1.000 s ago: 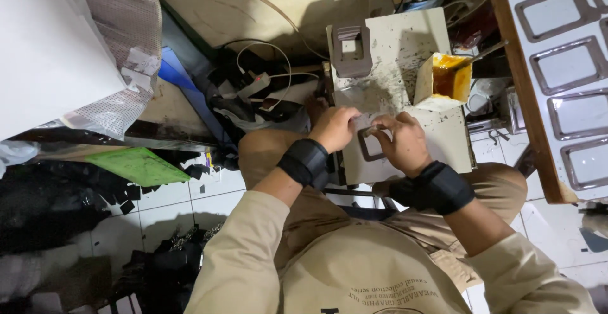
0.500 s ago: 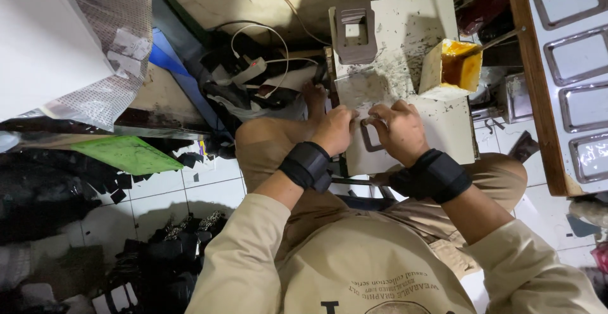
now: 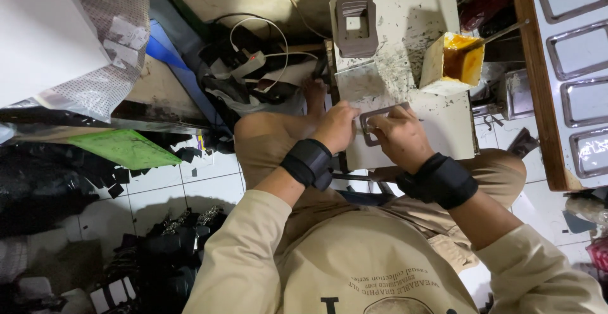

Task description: The person applies a yellow adhesive from a small container onto clear rectangular plastic frames using a brush. They place each coated frame into a brown rectangular mold on the table and repeat the process for several frames.

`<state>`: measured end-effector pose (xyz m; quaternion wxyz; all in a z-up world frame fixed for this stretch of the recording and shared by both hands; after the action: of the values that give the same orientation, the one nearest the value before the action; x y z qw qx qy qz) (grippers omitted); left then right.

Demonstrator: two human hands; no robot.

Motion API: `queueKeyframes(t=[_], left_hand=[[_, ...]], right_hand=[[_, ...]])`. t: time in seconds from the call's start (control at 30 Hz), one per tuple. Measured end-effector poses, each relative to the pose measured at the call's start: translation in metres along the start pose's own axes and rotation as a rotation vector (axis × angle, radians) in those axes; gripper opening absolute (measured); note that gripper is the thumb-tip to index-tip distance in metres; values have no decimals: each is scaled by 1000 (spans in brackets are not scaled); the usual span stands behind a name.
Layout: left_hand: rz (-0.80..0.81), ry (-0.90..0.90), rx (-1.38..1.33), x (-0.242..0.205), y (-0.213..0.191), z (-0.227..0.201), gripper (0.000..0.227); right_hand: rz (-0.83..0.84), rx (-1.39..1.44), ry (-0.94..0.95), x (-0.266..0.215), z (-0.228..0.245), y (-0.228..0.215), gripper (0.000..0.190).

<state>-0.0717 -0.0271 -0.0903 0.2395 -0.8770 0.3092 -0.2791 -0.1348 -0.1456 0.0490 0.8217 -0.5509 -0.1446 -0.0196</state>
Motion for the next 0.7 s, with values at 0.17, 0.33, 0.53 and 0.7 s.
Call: queueKeyframes(t=[0.17, 0.33, 0.53, 0.7], left_hand=[[30, 19, 116, 1, 7, 2, 20], [60, -32, 138, 5, 4, -1, 21], [78, -222, 58, 18, -10, -14, 18], [17, -270, 9, 21, -8, -13, 15]], right_hand=[[-8, -38, -47, -17, 1, -2, 9], [-16, -28, -101, -18, 23, -26, 6], [-43, 85, -225, -23, 26, -30, 77], [-33, 26, -289, -25, 23, -28, 83]])
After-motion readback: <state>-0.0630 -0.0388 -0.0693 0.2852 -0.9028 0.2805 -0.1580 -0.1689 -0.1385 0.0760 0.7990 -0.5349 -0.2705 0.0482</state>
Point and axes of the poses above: each hand's wrist, its own x-axis towards the middle knuckle, its own y-axis out of the palm, z = x × y, the point moved 7 cm from there along x, towards the middle knuckle, and after that the axes turned 11 degrees about y, right-handed, at the moved point
